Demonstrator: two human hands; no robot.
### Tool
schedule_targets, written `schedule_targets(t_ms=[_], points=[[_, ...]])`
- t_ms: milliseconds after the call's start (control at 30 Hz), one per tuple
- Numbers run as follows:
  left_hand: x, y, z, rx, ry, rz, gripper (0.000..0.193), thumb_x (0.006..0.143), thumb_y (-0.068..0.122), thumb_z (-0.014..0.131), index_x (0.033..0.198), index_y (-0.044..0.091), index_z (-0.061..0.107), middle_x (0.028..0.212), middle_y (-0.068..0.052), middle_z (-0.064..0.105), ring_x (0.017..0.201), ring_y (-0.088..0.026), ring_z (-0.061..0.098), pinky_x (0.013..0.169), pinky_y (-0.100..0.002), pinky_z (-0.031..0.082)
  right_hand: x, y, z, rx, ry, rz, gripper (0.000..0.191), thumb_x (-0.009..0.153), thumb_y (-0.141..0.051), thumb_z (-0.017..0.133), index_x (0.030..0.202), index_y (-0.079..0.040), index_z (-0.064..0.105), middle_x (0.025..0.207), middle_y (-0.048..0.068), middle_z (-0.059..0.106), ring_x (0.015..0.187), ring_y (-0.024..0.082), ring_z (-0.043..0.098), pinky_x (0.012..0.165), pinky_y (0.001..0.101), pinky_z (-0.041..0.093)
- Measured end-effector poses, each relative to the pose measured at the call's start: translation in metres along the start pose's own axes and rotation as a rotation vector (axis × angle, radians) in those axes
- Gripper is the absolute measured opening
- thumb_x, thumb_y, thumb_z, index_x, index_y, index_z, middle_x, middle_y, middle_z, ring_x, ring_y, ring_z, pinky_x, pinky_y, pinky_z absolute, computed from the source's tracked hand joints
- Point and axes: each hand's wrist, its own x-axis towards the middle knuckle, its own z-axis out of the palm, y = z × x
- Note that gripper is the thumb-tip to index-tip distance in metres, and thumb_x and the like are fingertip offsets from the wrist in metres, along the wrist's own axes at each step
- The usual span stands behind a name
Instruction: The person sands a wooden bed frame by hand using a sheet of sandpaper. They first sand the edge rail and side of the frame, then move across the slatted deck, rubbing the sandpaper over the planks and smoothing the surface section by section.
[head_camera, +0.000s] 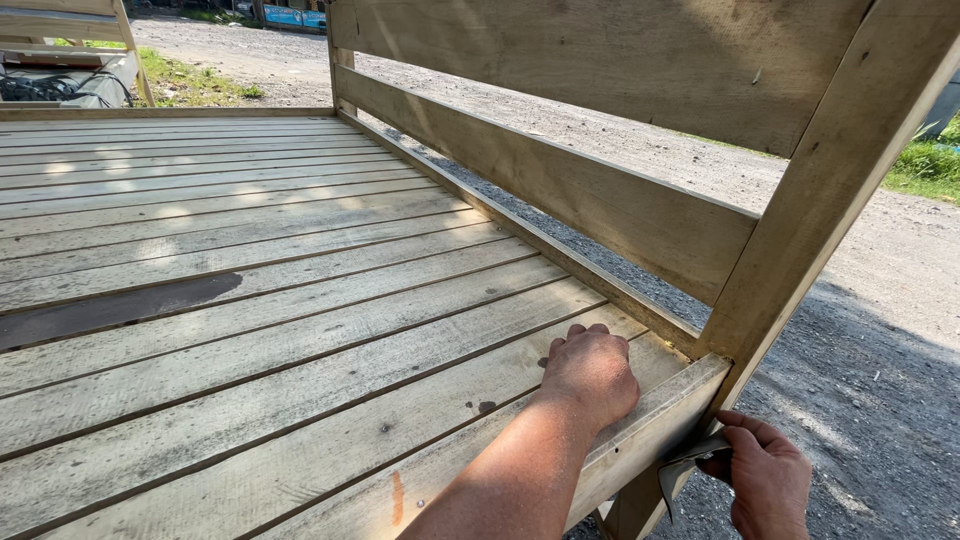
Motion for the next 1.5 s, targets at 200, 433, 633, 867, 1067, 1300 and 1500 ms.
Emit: schedule_targets(t_ms=[200,433,633,867,1067,1300,1500], points=[[-0.001,0.001,-0.001,0.001,0.016,0.012,0.034,0.091,0.009,0.06,0.124,0.008,0.068,0.133,-0.01,0.056,0.132,-0.027,0.047,0.118,-0.045,0.035,0.007,0.007,0.002,0.072,-0.011,0.049,0.018,0.1,-0.003,0.059,0.111,0.003,0.073,0.085,0.015,0.071,0.058,0.021,0.065,0.057,0.0353,0.06],[0.004,-0.003,0.005,0.009,0.051,0.038,0.034,0.089,0.008,0.06,0.122,0.007,0.07,0.132,-0.011,0.057,0.131,-0.028,0.048,0.117,-0.045,0.036,0.012,0.01,0.006,0.113,0.0,0.044,0.017,0.101,-0.005,0.059,0.11,0.002,0.072,0.091,0.014,0.072,0.062,0.022,0.067,0.058,0.0367,0.061],[0.007,-0.003,0.008,-0.016,0.076,0.046,0.032,0.088,0.009,0.061,0.118,0.008,0.072,0.132,-0.01,0.058,0.131,-0.028,0.047,0.117,-0.045,0.035,0.014,0.014,0.011,0.153,0.022,0.044,0.015,0.1,-0.006,0.061,0.11,0.002,0.07,0.091,0.015,0.071,0.065,0.022,0.069,0.059,0.0371,0.062],[0.009,-0.002,0.007,-0.003,0.077,0.045,0.032,0.089,0.009,0.06,0.119,0.006,0.071,0.132,-0.011,0.058,0.132,-0.027,0.047,0.117,-0.045,0.035,0.014,0.012,0.013,0.171,0.021,0.063,0.015,0.099,-0.006,0.062,0.109,0.003,0.069,0.091,0.013,0.071,0.064,0.021,0.068,0.059,0.036,0.062],[0.013,0.0,0.009,0.036,0.066,0.057,0.034,0.09,0.007,0.058,0.123,0.005,0.068,0.133,-0.011,0.057,0.132,-0.027,0.047,0.117,-0.046,0.035,0.002,0.009,0.026,0.19,-0.009,0.05,0.016,0.097,-0.007,0.065,0.106,0.004,0.07,0.086,0.013,0.07,0.058,0.02,0.064,0.053,0.033,0.056],[0.013,-0.014,0.008,-0.115,0.129,0.08,0.022,0.083,0.007,0.064,0.103,0.01,0.074,0.127,-0.007,0.061,0.131,-0.028,0.049,0.115,-0.042,0.039,-0.012,0.013,0.027,0.2,-0.059,0.057,0.015,0.094,-0.007,0.062,0.104,0.001,0.071,0.08,0.009,0.069,0.052,0.019,0.061,0.05,0.0329,0.054],[0.018,-0.016,0.014,-0.129,0.136,0.082,0.023,0.083,0.005,0.062,0.101,0.01,0.075,0.126,-0.008,0.062,0.13,-0.028,0.05,0.114,-0.043,0.039,-0.01,-0.006,0.017,-0.016,-0.024,0.194,0.023,0.098,-0.011,0.062,0.109,0.006,0.071,0.078,0.014,0.067,0.052,0.021,0.059,0.05,0.0368,0.057]])
